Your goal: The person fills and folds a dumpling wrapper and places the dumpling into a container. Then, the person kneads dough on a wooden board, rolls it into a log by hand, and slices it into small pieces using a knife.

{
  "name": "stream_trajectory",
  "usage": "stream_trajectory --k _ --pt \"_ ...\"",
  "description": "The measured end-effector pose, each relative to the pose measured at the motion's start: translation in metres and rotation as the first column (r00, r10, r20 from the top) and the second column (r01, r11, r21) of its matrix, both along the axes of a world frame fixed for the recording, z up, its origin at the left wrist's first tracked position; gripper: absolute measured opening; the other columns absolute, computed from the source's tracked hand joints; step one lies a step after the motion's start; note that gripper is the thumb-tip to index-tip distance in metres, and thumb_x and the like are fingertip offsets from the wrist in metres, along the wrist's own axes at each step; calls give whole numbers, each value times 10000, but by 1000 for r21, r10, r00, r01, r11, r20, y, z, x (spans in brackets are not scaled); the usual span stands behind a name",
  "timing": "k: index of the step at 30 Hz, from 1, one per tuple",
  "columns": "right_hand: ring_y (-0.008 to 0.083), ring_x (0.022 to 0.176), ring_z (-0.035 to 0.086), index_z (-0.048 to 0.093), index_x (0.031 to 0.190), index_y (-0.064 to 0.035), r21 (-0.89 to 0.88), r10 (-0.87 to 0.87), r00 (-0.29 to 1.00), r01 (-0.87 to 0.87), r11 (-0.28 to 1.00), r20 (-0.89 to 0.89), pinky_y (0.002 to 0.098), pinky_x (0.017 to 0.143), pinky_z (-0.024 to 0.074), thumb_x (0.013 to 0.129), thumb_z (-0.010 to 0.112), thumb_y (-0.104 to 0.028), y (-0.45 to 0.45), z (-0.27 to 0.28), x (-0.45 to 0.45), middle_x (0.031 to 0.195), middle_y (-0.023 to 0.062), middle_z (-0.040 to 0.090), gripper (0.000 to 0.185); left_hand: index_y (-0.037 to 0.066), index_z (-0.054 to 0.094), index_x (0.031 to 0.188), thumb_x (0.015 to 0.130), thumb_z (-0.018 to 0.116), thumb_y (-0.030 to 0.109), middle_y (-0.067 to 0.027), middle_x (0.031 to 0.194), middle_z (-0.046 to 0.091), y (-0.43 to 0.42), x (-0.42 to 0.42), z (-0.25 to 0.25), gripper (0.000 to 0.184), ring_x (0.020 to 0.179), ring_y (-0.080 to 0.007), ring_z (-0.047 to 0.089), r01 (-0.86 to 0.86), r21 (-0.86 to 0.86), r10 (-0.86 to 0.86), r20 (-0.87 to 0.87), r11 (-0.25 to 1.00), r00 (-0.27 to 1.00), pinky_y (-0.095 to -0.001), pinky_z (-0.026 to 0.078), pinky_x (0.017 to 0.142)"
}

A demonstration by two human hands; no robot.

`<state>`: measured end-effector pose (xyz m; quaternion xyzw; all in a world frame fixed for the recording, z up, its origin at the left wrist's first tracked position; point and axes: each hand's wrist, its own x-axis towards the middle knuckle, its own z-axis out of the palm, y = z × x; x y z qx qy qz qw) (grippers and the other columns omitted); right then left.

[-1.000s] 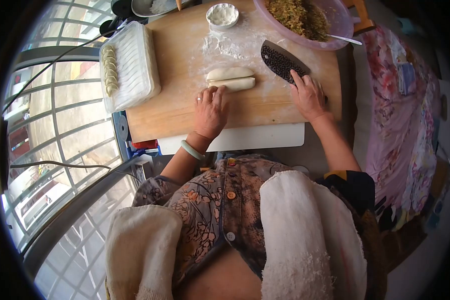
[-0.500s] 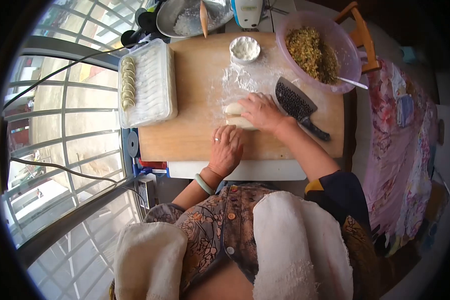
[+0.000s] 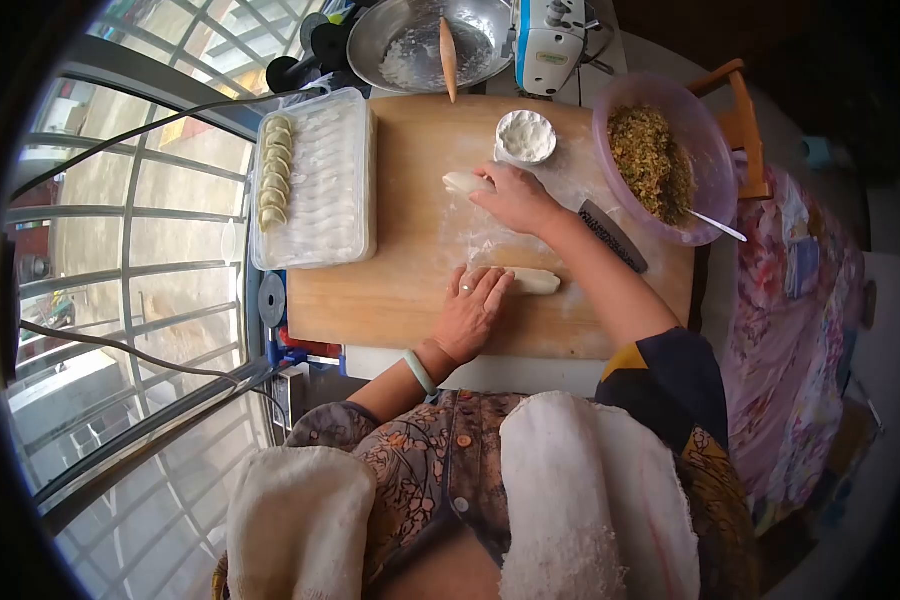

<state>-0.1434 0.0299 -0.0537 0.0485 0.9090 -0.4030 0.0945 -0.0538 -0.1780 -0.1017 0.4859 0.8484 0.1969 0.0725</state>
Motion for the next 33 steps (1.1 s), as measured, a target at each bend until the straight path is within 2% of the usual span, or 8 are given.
stream_trajectory --k 7,16,22,23,28,30,32,33 --pt "394 1104 571 582 1219 -38 344 -8 952 118 932 -307 465 958 458 880 640 -231 -41 -24 -87 1151 189 615 394 27 372 1469 917 446 168 -149 1439 447 8 -7 -5 574 1390 -292 364 8 -52 -9 -31 999 999 -572 170 1176" --pt "407 1210 528 603 1212 -115 248 -144 979 176 953 -143 493 1027 435 866 680 -279 -24 -68 -113 1266 178 579 391 14 420 1434 915 449 167 -154 1443 452 15 -8 -16 542 1387 -305 376 -41 30 41 9 999 999 -594 209 1157" --pt "427 1196 528 497 1328 -76 456 111 979 -22 890 -168 480 1015 443 895 641 -170 -24 -71 -101 1248 229 569 466 24 429 1432 911 456 167 -148 1448 454 24 -14 -16 541 1387 -299 378 -3 59 2 5 998 1000 -539 202 1175" --pt "380 1234 519 529 1248 -86 443 118 986 -55 895 -116 485 1008 462 909 500 -70 -24 -62 -102 1308 184 555 341 21 460 1403 899 465 145 -150 1404 483 26 -20 -13 519 1355 -307 401 41 61 -43 22 997 999 -504 230 1166" --pt "390 1231 531 528 1290 -57 336 151 953 -56 940 -263 449 1020 455 890 665 -269 -9 -20 -78 1308 199 565 473 19 494 1354 876 476 101 -145 1265 559 30 -24 -26 485 1206 -317 496 125 17 -125 -31 992 992 -457 354 1058" --pt "374 1170 582 526 1333 -40 247 98 925 -4 969 -368 402 1001 467 879 693 -304 4 -20 -53 1257 221 596 551 20 504 1340 840 513 92 -152 1233 575 29 -22 -18 506 1149 -335 517 56 21 -58 97 998 994 -450 389 999" --pt "298 1132 615 547 1322 -38 -35 -86 994 83 996 -73 365 983 480 895 683 -339 20 12 -2 1222 192 627 541 10 511 1325 877 566 94 -147 1193 591 29 -25 -16 459 1043 -310 560 -43 99 18 239 994 971 -419 433 907" --pt "261 1107 620 553 1316 -32 -176 -179 983 170 970 -37 351 971 484 911 668 -376 29 14 25 1196 170 637 544 7 508 1325 910 564 120 -140 1177 596 26 -27 -7 434 1037 -290 569 -139 85 76 512 987 855 -399 445 888"
